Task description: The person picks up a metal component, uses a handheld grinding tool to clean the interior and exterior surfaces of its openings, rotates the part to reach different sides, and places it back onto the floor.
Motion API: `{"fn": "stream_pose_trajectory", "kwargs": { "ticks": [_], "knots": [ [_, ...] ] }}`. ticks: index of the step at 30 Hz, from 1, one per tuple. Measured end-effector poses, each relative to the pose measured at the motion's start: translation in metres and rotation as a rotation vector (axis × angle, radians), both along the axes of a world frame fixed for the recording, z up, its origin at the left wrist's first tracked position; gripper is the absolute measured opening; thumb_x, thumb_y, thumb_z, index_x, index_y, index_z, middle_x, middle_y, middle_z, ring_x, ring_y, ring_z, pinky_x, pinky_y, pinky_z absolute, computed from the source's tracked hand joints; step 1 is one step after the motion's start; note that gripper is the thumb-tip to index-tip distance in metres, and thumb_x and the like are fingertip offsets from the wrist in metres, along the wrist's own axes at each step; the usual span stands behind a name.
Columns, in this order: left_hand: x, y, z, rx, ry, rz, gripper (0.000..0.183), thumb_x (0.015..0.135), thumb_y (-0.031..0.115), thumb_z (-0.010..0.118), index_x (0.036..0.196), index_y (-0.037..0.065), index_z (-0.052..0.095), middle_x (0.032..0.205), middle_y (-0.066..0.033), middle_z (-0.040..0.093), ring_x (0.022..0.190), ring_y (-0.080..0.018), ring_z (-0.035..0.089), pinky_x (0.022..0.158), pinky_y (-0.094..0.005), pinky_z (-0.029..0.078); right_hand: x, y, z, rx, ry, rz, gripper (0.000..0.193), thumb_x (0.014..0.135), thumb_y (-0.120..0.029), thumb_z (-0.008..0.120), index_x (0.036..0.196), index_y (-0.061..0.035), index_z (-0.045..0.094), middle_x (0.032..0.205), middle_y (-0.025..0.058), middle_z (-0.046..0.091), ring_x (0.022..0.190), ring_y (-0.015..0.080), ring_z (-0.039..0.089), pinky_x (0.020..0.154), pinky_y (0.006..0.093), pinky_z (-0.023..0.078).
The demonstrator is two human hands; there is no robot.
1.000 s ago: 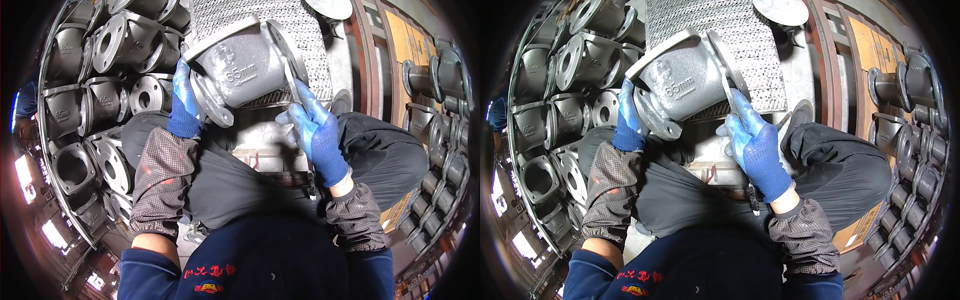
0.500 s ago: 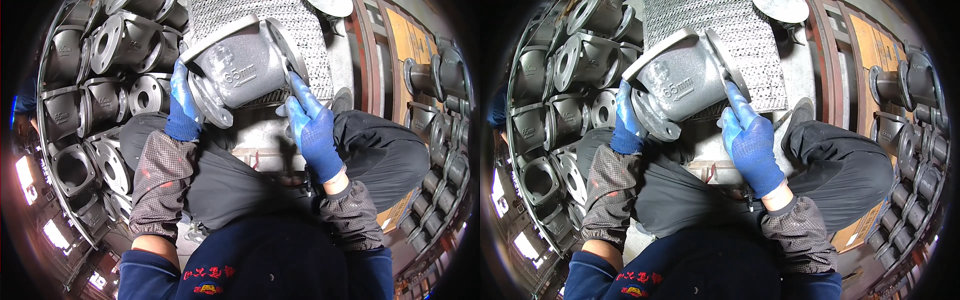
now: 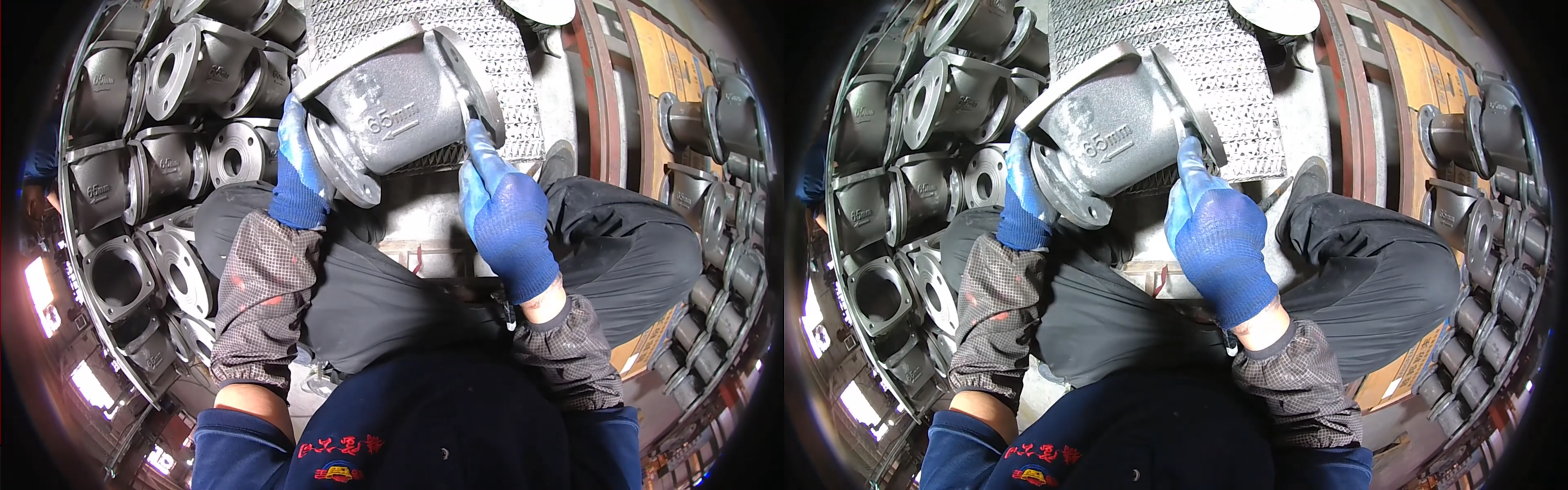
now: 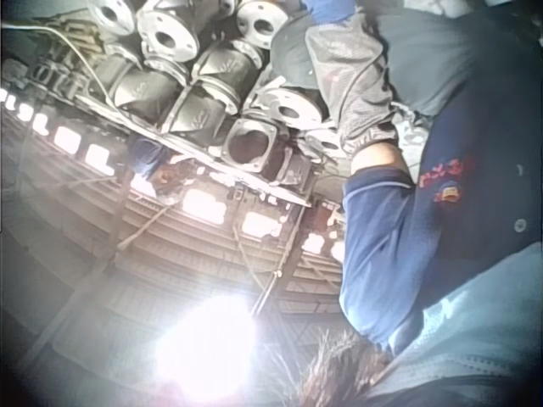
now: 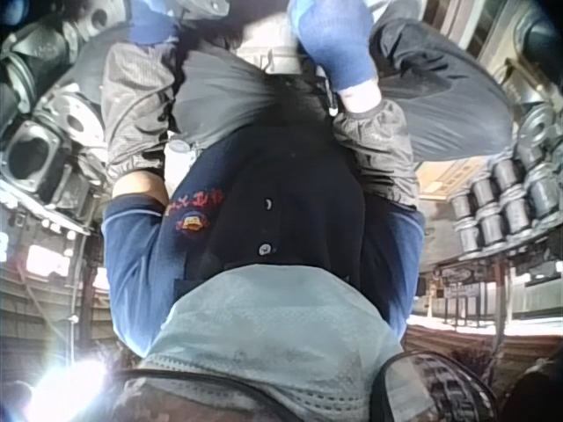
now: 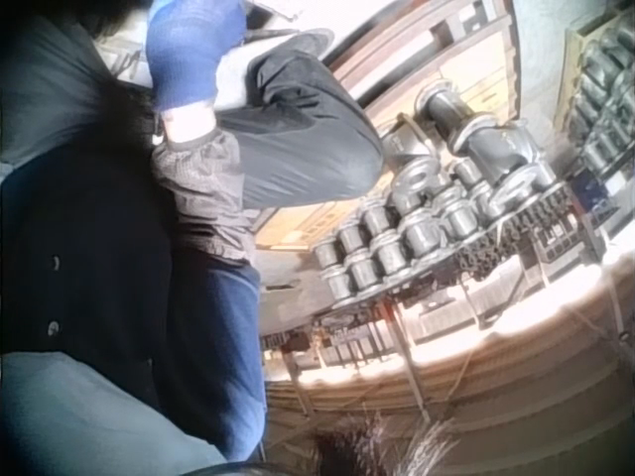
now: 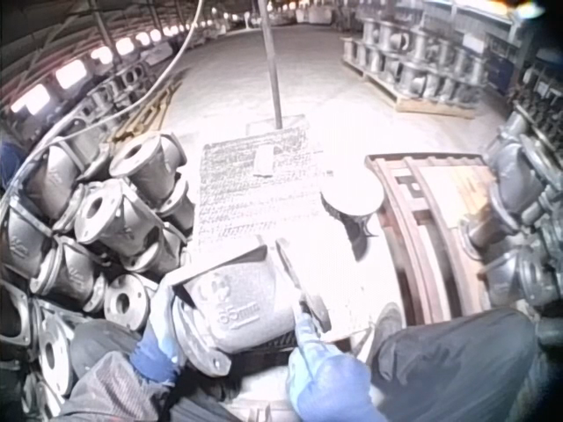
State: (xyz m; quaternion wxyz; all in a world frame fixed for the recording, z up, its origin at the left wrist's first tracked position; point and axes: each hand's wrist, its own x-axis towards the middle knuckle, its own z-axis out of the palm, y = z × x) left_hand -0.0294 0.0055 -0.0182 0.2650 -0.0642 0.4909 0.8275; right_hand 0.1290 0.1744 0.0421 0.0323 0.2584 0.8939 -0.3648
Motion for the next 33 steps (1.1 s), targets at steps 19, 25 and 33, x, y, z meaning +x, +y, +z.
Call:
{"fn": "stream_pose_trajectory", "kwargs": {
  "ticks": [19, 25, 33],
  "knots": [
    [0.006, 0.009, 0.010, -0.033, 0.017, 0.048, 0.048, 0.099, 0.035, 0.034, 0.135, 0.003, 0.037, 0.128, -0.0172, 0.050, 0.116, -0.0294, 0.054, 0.098, -0.0430, 0.047, 0.002, 0.001, -0.016, -0.769, 0.338, -0.323, 0.039, 0.093, -0.004, 0.047, 0.132, -0.0014, 0.049, 0.072, 0.0004, 0.060, 0.055, 0.0017, 0.047, 0.047, 0.0174, 0.038],
    [0.003, 0.004, 0.005, -0.021, 0.042, 0.015, 0.047, 0.100, 0.035, 0.033, 0.135, 0.003, 0.037, 0.130, -0.0165, 0.049, 0.117, -0.0279, 0.053, 0.098, -0.0404, 0.047, 0.001, 0.016, 0.000, -0.840, 0.151, -0.210, 0.039, 0.094, -0.006, 0.048, 0.132, -0.0002, 0.048, 0.076, 0.0057, 0.065, 0.056, 0.0040, 0.055, 0.047, 0.0178, 0.044],
    [-0.002, -0.002, -0.001, -0.052, 0.049, 0.016, 0.047, 0.100, 0.036, 0.034, 0.135, 0.004, 0.039, 0.129, -0.0140, 0.050, 0.114, -0.0251, 0.054, 0.099, -0.0378, 0.046, -0.017, 0.005, -0.010, -0.158, 0.551, -0.051, 0.040, 0.093, -0.002, 0.045, 0.132, 0.0034, 0.044, 0.105, 0.0153, 0.064, 0.069, 0.0128, 0.060, 0.065, 0.0238, 0.050]
  ]
}}
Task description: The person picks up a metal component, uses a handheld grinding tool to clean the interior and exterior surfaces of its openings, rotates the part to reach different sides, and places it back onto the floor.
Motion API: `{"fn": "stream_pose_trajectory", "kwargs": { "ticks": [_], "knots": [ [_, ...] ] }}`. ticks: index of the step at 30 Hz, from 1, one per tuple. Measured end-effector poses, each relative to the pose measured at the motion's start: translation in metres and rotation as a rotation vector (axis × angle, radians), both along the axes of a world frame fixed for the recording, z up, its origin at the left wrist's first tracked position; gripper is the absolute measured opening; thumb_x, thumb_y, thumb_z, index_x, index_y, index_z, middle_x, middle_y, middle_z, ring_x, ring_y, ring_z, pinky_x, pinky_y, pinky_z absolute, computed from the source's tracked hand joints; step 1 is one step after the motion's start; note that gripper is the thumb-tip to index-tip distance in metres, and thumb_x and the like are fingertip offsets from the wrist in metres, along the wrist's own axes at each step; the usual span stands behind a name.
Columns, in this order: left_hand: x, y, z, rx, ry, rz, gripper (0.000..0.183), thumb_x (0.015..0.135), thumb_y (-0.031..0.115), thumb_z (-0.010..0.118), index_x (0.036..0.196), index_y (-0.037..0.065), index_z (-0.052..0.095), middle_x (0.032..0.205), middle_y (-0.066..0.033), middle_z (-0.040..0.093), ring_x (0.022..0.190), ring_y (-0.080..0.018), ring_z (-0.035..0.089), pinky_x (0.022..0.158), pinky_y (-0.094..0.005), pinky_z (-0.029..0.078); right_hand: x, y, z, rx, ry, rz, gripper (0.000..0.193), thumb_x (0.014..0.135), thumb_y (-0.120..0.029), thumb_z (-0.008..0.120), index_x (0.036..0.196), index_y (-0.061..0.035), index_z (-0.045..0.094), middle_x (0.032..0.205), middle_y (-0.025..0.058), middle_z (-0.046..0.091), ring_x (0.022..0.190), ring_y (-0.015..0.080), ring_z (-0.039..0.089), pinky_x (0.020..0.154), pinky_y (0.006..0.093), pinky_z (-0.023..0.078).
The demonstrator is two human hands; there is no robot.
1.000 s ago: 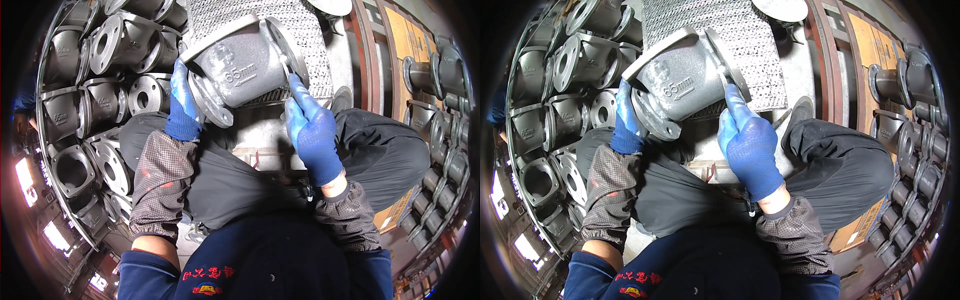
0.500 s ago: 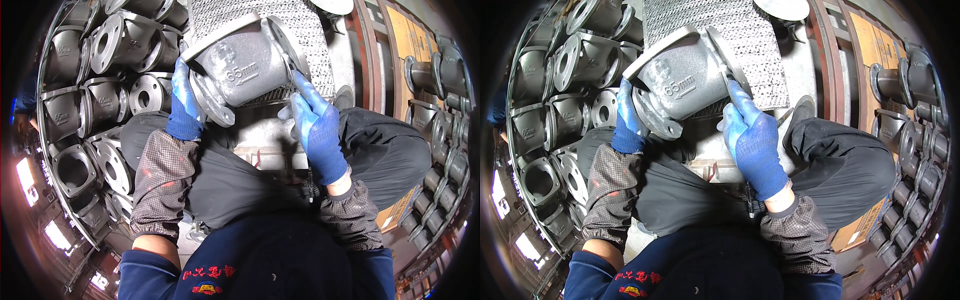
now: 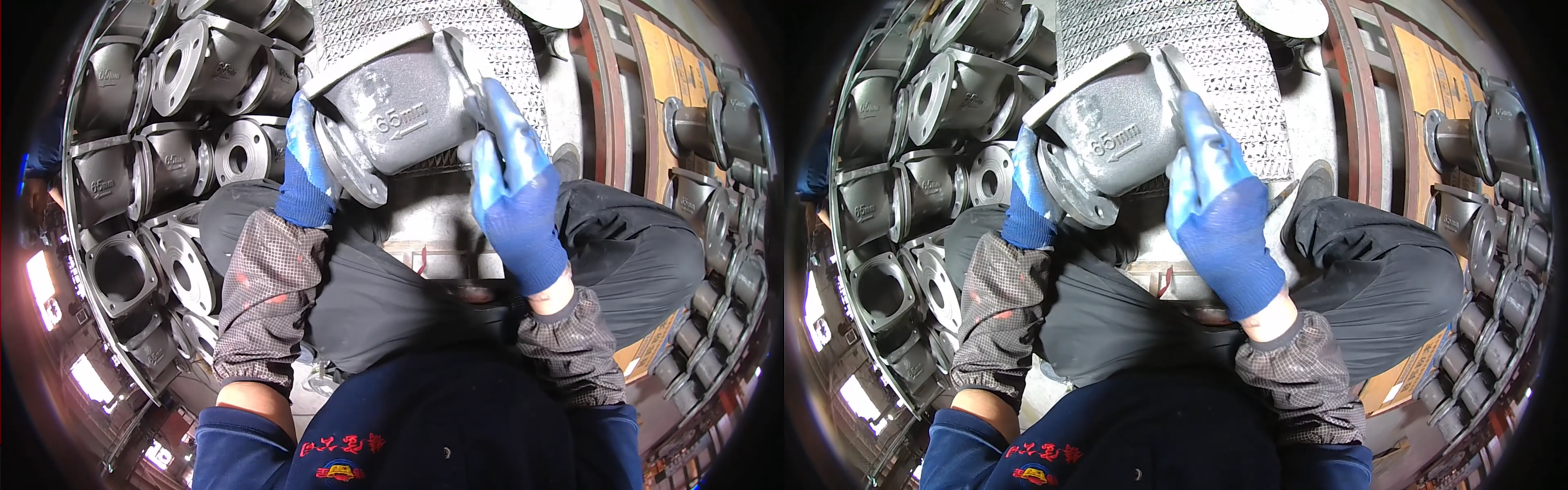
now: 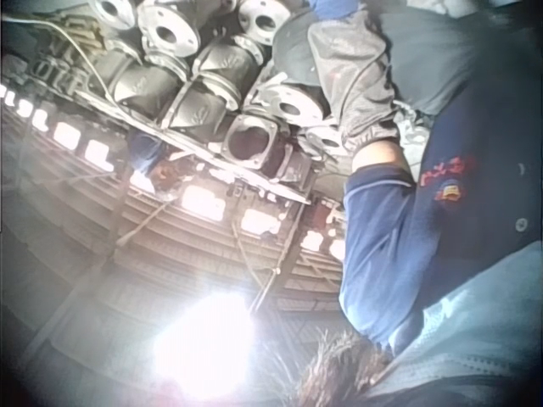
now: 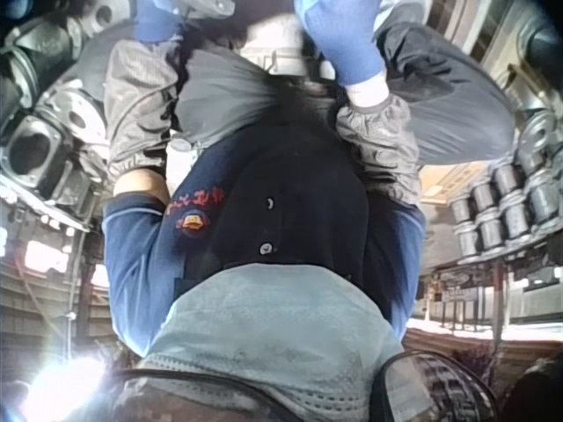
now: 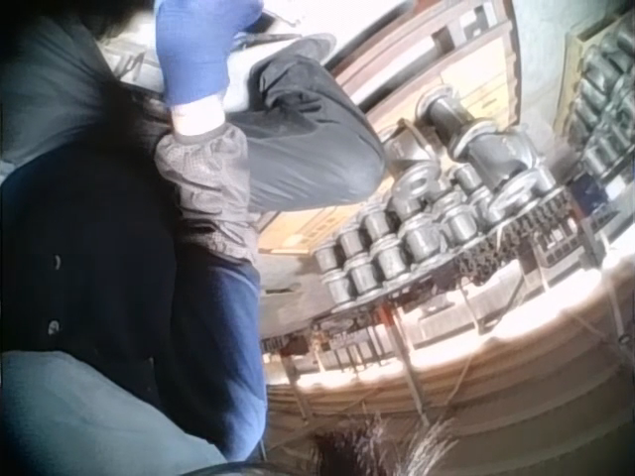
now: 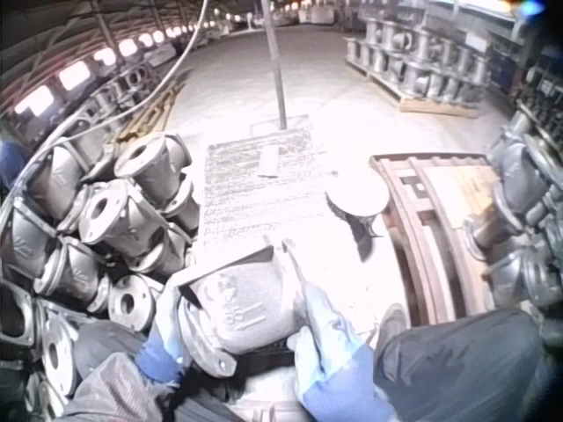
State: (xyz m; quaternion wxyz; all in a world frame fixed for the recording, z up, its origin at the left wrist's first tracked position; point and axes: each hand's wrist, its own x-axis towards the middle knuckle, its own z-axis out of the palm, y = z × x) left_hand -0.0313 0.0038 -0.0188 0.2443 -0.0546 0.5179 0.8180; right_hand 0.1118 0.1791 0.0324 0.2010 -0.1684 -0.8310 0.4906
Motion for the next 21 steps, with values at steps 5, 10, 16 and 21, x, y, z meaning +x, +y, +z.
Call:
{"fn": "stream_pose_trajectory", "kwargs": {
  "ticks": [5, 10, 16, 21],
  "knots": [
    [-0.001, 0.008, -0.004, 0.051, 0.003, -0.037, 0.047, 0.100, 0.035, 0.034, 0.135, 0.004, 0.038, 0.130, -0.0143, 0.050, 0.115, -0.0252, 0.054, 0.098, -0.0376, 0.046, -0.014, -0.006, -0.019, 0.338, -0.111, -0.002, 0.046, 0.087, 0.002, 0.047, 0.133, 0.0027, 0.042, 0.117, 0.0257, 0.055, 0.098, 0.0394, 0.058, 0.085, 0.0380, 0.049],
    [0.001, 0.005, 0.007, 0.070, -0.010, -0.023, 0.048, 0.100, 0.034, 0.034, 0.137, 0.005, 0.034, 0.131, -0.0146, 0.048, 0.116, -0.0251, 0.054, 0.098, -0.0360, 0.047, 0.020, -0.008, -0.011, 0.018, -0.102, 0.082, 0.046, 0.090, 0.004, 0.043, 0.135, 0.0005, 0.043, 0.113, 0.0166, 0.061, 0.085, 0.0122, 0.064, 0.065, 0.0241, 0.051],
    [-0.007, 0.004, -0.014, 0.059, 0.015, -0.011, 0.055, 0.098, 0.040, 0.037, 0.138, 0.003, 0.036, 0.132, -0.0164, 0.049, 0.119, -0.0290, 0.051, 0.101, -0.0413, 0.042, -0.012, 0.009, -0.008, 0.160, 0.050, 0.021, 0.043, 0.093, 0.001, 0.044, 0.136, -0.0024, 0.043, 0.111, 0.0140, 0.062, 0.076, 0.0107, 0.061, 0.066, 0.0227, 0.050],
    [-0.011, 0.010, 0.004, 0.035, -0.123, 0.019, 0.050, 0.098, 0.039, 0.038, 0.132, 0.002, 0.042, 0.122, -0.0159, 0.056, 0.107, -0.0264, 0.060, 0.092, -0.0379, 0.051, -0.005, -0.009, -0.006, -0.414, -0.121, 0.086, 0.040, 0.092, -0.002, 0.049, 0.133, -0.0024, 0.047, 0.112, 0.0119, 0.062, 0.081, 0.0166, 0.063, 0.063, 0.0249, 0.049]
  ]
}}
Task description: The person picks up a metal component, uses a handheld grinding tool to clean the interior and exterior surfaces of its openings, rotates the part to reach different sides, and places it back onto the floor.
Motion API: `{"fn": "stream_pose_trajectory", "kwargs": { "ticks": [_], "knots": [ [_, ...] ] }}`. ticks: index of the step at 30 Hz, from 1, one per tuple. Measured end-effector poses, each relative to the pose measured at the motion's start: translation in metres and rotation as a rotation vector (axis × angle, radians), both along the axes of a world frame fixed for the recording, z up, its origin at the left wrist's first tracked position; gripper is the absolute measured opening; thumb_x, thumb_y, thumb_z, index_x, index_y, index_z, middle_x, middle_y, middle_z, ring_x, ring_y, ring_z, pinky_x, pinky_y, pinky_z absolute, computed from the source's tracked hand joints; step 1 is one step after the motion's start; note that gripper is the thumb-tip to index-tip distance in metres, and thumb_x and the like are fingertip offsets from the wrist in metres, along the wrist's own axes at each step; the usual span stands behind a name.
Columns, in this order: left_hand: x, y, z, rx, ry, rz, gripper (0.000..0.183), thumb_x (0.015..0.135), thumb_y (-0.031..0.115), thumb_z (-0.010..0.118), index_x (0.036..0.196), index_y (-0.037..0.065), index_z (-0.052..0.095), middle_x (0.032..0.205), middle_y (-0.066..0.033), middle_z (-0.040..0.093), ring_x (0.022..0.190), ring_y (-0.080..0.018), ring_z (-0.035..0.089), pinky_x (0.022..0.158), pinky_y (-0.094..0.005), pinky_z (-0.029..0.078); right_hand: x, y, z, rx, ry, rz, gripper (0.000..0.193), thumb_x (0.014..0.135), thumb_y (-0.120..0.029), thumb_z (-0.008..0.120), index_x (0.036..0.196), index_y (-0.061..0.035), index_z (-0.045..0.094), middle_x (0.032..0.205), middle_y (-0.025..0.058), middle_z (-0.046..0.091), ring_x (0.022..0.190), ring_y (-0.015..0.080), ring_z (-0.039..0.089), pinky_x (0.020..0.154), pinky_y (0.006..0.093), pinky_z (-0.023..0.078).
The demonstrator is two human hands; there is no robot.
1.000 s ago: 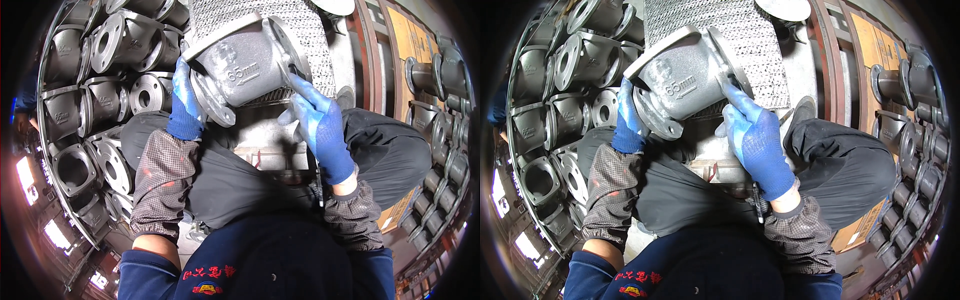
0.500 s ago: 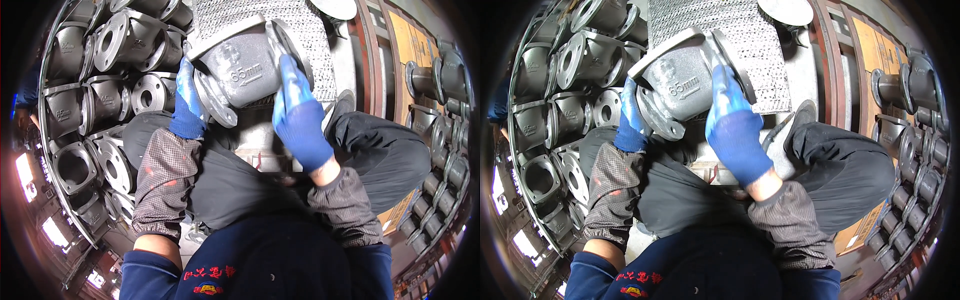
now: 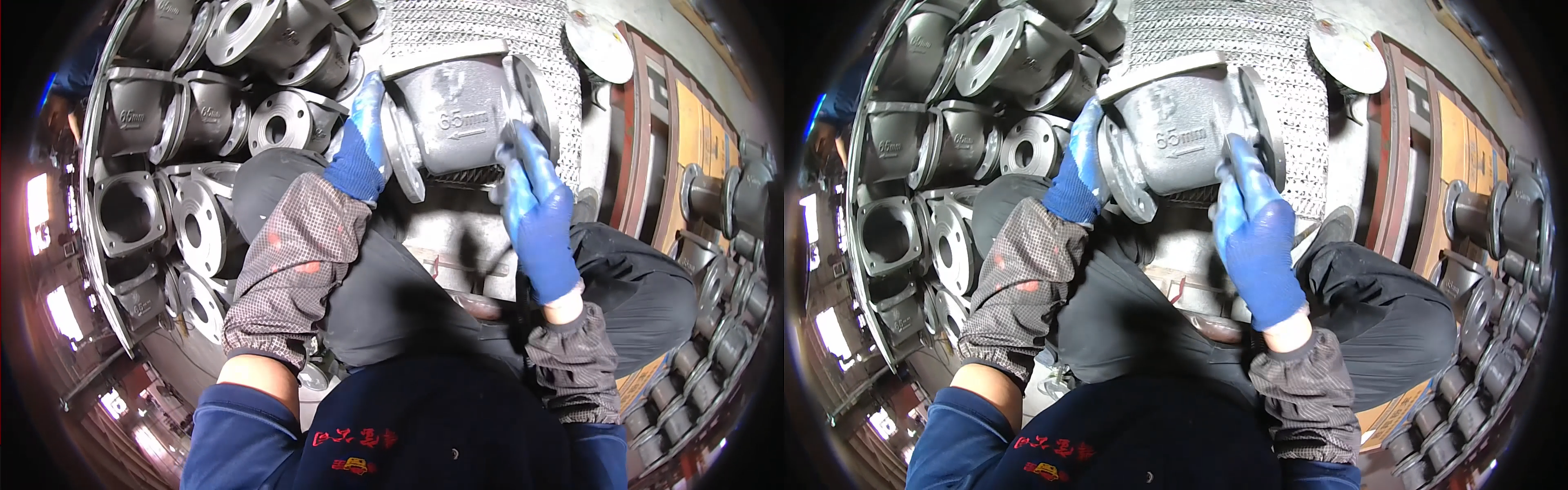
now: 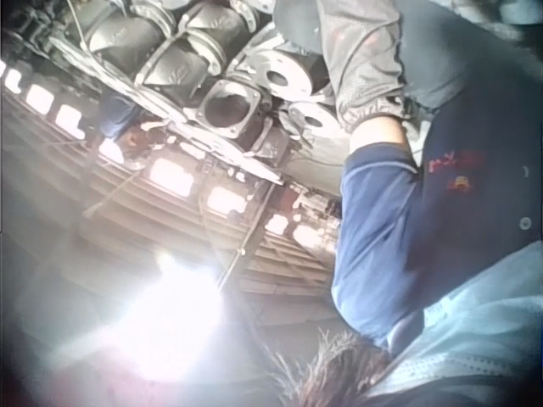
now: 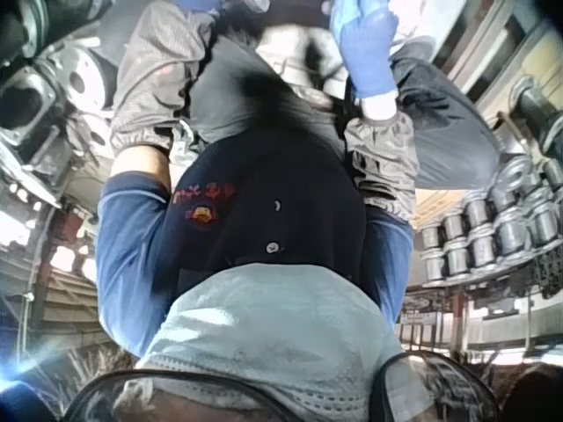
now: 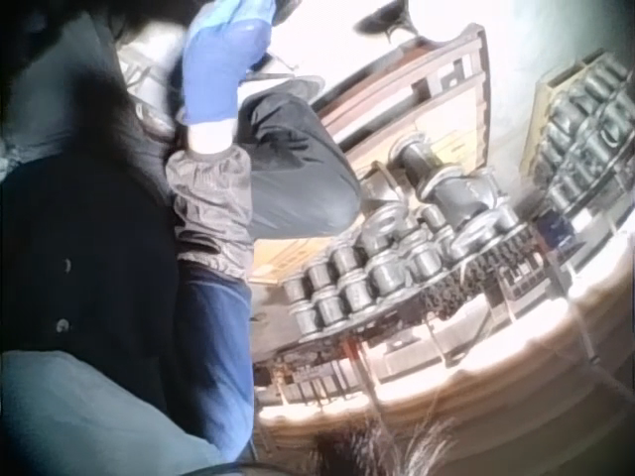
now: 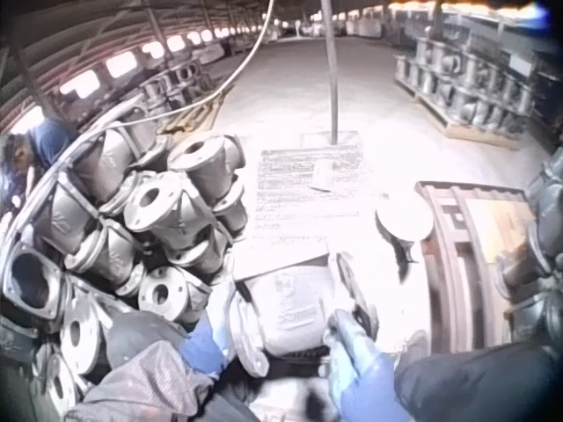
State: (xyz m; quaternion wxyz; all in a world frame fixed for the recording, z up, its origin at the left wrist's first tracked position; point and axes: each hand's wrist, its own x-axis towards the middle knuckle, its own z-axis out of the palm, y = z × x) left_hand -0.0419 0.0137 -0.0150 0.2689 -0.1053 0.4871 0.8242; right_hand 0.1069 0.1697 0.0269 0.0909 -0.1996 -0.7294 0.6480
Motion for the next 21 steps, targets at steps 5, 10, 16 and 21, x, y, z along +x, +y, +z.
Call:
{"fn": "stream_pose_trajectory", "kwargs": {
  "ticks": [5, 10, 16, 21],
  "knots": [
    [-0.002, 0.002, 0.007, 0.037, 0.018, 0.000, 0.052, 0.098, 0.039, 0.033, 0.135, 0.003, 0.037, 0.126, -0.0181, 0.053, 0.113, -0.0294, 0.057, 0.095, -0.0422, 0.050, 0.000, 0.031, 0.027, 0.113, 0.158, 0.079, 0.041, 0.096, -0.012, 0.049, 0.135, -0.0009, 0.044, 0.118, 0.0122, 0.061, 0.083, 0.0097, 0.062, 0.060, 0.0185, 0.048],
    [0.004, 0.017, 0.036, 0.015, -0.154, 0.056, 0.055, 0.097, 0.041, 0.037, 0.138, 0.004, 0.033, 0.127, -0.0192, 0.051, 0.115, -0.0302, 0.055, 0.097, -0.0426, 0.048, -0.025, 0.080, 0.037, 0.150, 0.011, -0.020, 0.043, 0.097, -0.024, 0.048, 0.136, -0.0070, 0.045, 0.107, 0.0071, 0.067, 0.076, 0.0059, 0.061, 0.059, 0.0159, 0.046],
    [-0.004, 0.002, 0.000, 0.081, -0.038, 0.019, 0.052, 0.098, 0.039, 0.039, 0.138, 0.006, 0.033, 0.130, -0.0161, 0.050, 0.116, -0.0282, 0.054, 0.099, -0.0425, 0.046, -0.042, 0.098, -0.064, 0.011, -0.078, -0.174, 0.038, 0.094, -0.010, 0.049, 0.130, 0.0030, 0.048, 0.120, 0.0161, 0.060, 0.098, 0.0172, 0.060, 0.086, 0.0259, 0.047],
    [-0.002, 0.003, 0.012, 0.081, -0.071, 0.071, 0.049, 0.098, 0.038, 0.040, 0.137, 0.009, 0.037, 0.129, -0.0136, 0.051, 0.115, -0.0253, 0.055, 0.098, -0.0401, 0.046, -0.057, 0.080, -0.065, -0.096, -0.163, -0.183, 0.038, 0.095, -0.010, 0.046, 0.130, 0.0056, 0.047, 0.123, 0.0187, 0.057, 0.110, 0.0212, 0.056, 0.096, 0.0287, 0.042]
  ]
}}
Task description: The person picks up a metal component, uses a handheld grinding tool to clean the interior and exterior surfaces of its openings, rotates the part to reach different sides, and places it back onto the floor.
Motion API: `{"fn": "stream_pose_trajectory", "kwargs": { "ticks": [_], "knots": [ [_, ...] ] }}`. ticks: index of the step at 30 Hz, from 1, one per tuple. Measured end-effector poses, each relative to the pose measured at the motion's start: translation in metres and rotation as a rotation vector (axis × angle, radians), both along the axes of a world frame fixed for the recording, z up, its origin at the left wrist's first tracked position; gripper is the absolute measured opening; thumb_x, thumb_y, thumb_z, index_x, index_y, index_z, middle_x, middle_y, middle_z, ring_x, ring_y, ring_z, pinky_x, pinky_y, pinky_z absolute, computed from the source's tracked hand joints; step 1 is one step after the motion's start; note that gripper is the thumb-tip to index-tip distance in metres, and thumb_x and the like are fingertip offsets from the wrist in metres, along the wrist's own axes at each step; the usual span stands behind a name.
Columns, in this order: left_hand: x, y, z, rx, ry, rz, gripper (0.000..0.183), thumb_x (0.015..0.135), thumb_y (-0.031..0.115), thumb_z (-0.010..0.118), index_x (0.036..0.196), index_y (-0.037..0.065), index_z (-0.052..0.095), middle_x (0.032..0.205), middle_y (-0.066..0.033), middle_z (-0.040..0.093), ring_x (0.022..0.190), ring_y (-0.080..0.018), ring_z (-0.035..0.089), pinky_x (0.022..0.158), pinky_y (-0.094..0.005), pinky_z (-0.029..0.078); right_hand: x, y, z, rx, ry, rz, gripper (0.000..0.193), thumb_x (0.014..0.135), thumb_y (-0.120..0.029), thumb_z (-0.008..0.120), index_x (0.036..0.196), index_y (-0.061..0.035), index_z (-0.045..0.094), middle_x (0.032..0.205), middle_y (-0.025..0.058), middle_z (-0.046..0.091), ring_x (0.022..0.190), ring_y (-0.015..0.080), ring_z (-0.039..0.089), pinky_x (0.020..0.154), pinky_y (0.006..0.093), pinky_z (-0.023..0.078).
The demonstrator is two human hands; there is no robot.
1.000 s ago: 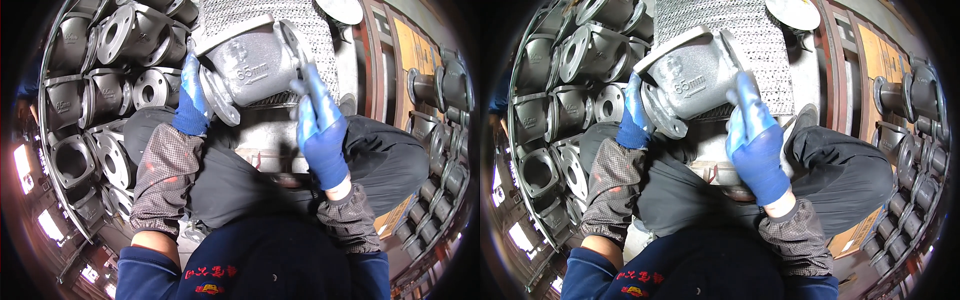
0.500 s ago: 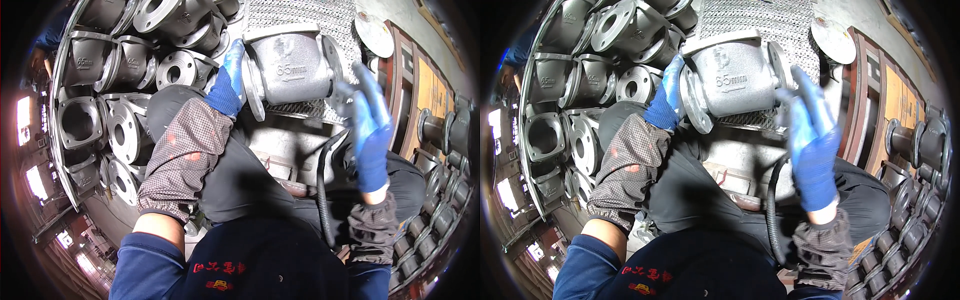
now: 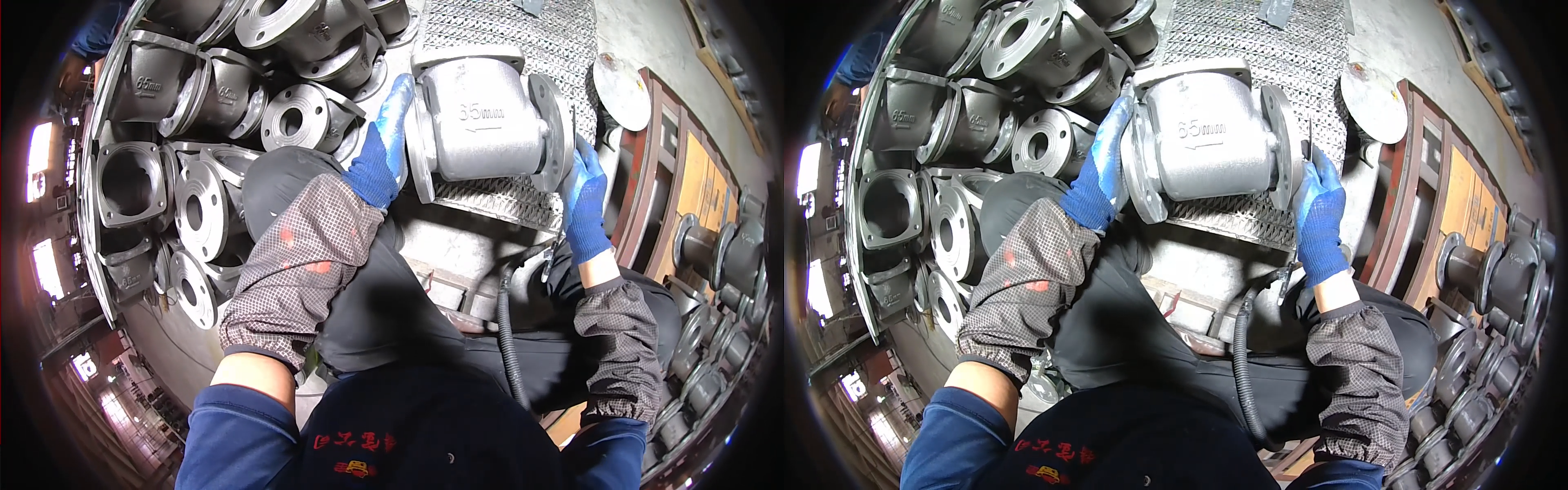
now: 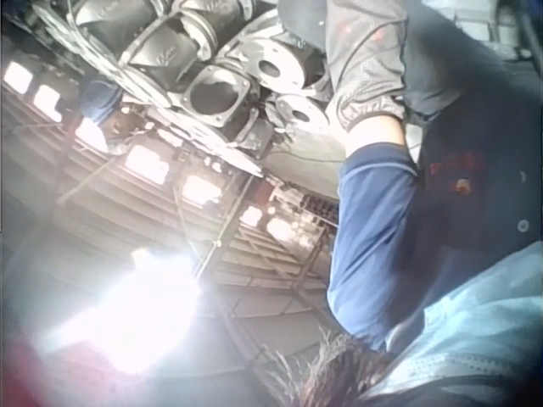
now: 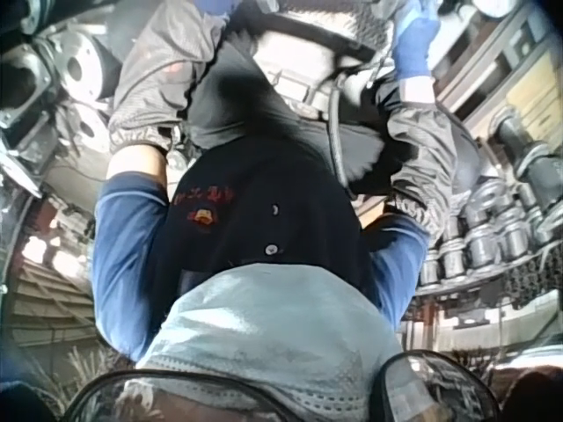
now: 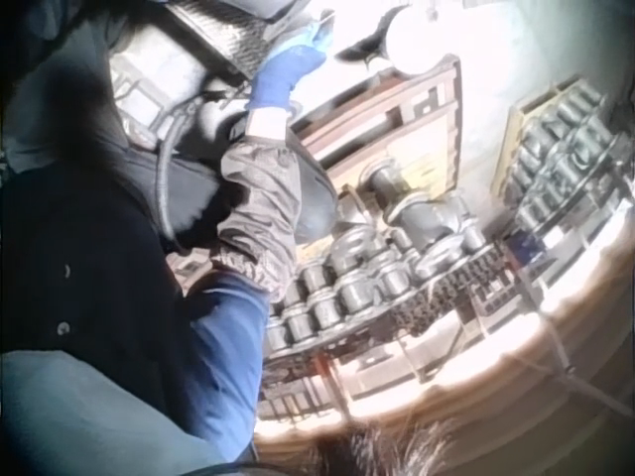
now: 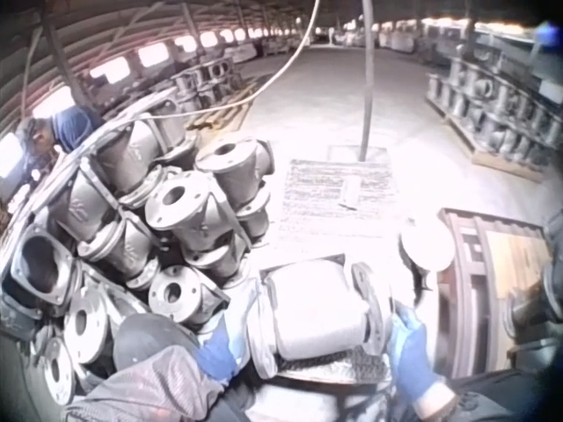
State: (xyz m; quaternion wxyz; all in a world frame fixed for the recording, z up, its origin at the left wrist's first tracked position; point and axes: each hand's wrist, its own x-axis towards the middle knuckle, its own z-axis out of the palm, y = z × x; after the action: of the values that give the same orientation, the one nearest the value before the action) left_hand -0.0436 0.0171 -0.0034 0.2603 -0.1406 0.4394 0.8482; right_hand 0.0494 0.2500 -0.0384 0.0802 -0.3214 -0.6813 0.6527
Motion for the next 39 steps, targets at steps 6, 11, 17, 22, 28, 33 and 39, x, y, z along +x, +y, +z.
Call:
{"fn": "stream_pose_trajectory", "kwargs": {
  "ticks": [6, 11, 17, 22, 28, 33, 39],
  "knots": [
    [-0.003, 0.006, 0.001, -0.052, 0.022, 0.100, 0.044, 0.099, 0.036, 0.041, 0.134, 0.010, 0.043, 0.126, -0.0086, 0.054, 0.111, -0.0213, 0.056, 0.096, -0.0350, 0.047, -0.013, -0.001, 0.008, 0.166, 0.057, 0.067, 0.041, 0.096, -0.013, 0.045, 0.133, 0.0054, 0.043, 0.126, 0.0176, 0.054, 0.113, 0.0217, 0.053, 0.097, 0.0288, 0.040],
    [-0.004, 0.010, 0.016, 0.079, -0.023, 0.084, 0.043, 0.099, 0.035, 0.042, 0.133, 0.009, 0.045, 0.125, -0.0089, 0.055, 0.111, -0.0205, 0.056, 0.096, -0.0340, 0.047, -0.021, -0.006, 0.012, 0.027, 0.073, -0.009, 0.041, 0.096, -0.013, 0.045, 0.133, 0.0048, 0.044, 0.125, 0.0173, 0.055, 0.110, 0.0205, 0.054, 0.095, 0.0278, 0.042],
    [-0.002, 0.008, 0.028, 0.057, 0.017, 0.037, 0.045, 0.098, 0.034, 0.044, 0.134, 0.006, 0.044, 0.127, -0.0093, 0.054, 0.112, -0.0201, 0.055, 0.097, -0.0313, 0.045, -0.007, -0.009, 0.016, 0.233, -0.001, 0.069, 0.040, 0.095, -0.013, 0.047, 0.131, 0.0050, 0.046, 0.119, 0.0154, 0.058, 0.100, 0.0188, 0.056, 0.088, 0.0277, 0.044],
    [0.003, 0.008, 0.010, -0.157, 0.168, -0.123, 0.053, 0.096, 0.036, 0.049, 0.135, -0.001, 0.043, 0.135, -0.0107, 0.048, 0.121, -0.0196, 0.048, 0.102, -0.0305, 0.040, 0.033, -0.011, 0.027, 0.011, -0.001, 0.007, 0.041, 0.095, -0.013, 0.045, 0.130, 0.0071, 0.045, 0.113, 0.0143, 0.059, 0.099, 0.0175, 0.056, 0.088, 0.0277, 0.045],
    [0.004, -0.034, 0.002, -0.749, 1.044, -0.519, 0.033, 0.092, 0.010, 0.046, 0.118, -0.007, 0.056, 0.118, -0.0175, 0.060, 0.111, -0.0260, 0.056, 0.099, -0.0355, 0.041, 0.023, 0.032, 0.051, -0.052, -0.011, -0.011, 0.030, 0.093, -0.011, 0.052, 0.119, 0.0015, 0.058, 0.095, 0.0054, 0.065, 0.074, 0.0085, 0.059, 0.063, 0.0204, 0.046],
    [0.001, -0.016, 0.008, -0.677, 0.589, -0.546, 0.033, 0.090, 0.019, 0.049, 0.104, -0.008, 0.063, 0.099, -0.0127, 0.066, 0.091, -0.0181, 0.061, 0.084, -0.0296, 0.047, 0.014, 0.142, 0.003, 0.917, -0.120, 0.051, 0.028, 0.083, -0.012, 0.056, 0.109, -0.0094, 0.067, 0.086, 0.0113, 0.070, 0.078, 0.0228, 0.068, 0.069, 0.0322, 0.053],
    [0.001, 0.005, 0.018, -0.507, 0.213, -0.483, 0.032, 0.086, 0.020, 0.057, 0.108, -0.005, 0.060, 0.096, -0.0076, 0.065, 0.089, -0.0153, 0.060, 0.083, -0.0294, 0.047, -0.002, 0.157, 0.003, 1.267, -0.419, 0.193, 0.030, 0.082, -0.014, 0.054, 0.108, -0.0214, 0.067, 0.099, 0.0142, 0.065, 0.085, 0.0345, 0.064, 0.075, 0.0410, 0.053]
  ]
}}
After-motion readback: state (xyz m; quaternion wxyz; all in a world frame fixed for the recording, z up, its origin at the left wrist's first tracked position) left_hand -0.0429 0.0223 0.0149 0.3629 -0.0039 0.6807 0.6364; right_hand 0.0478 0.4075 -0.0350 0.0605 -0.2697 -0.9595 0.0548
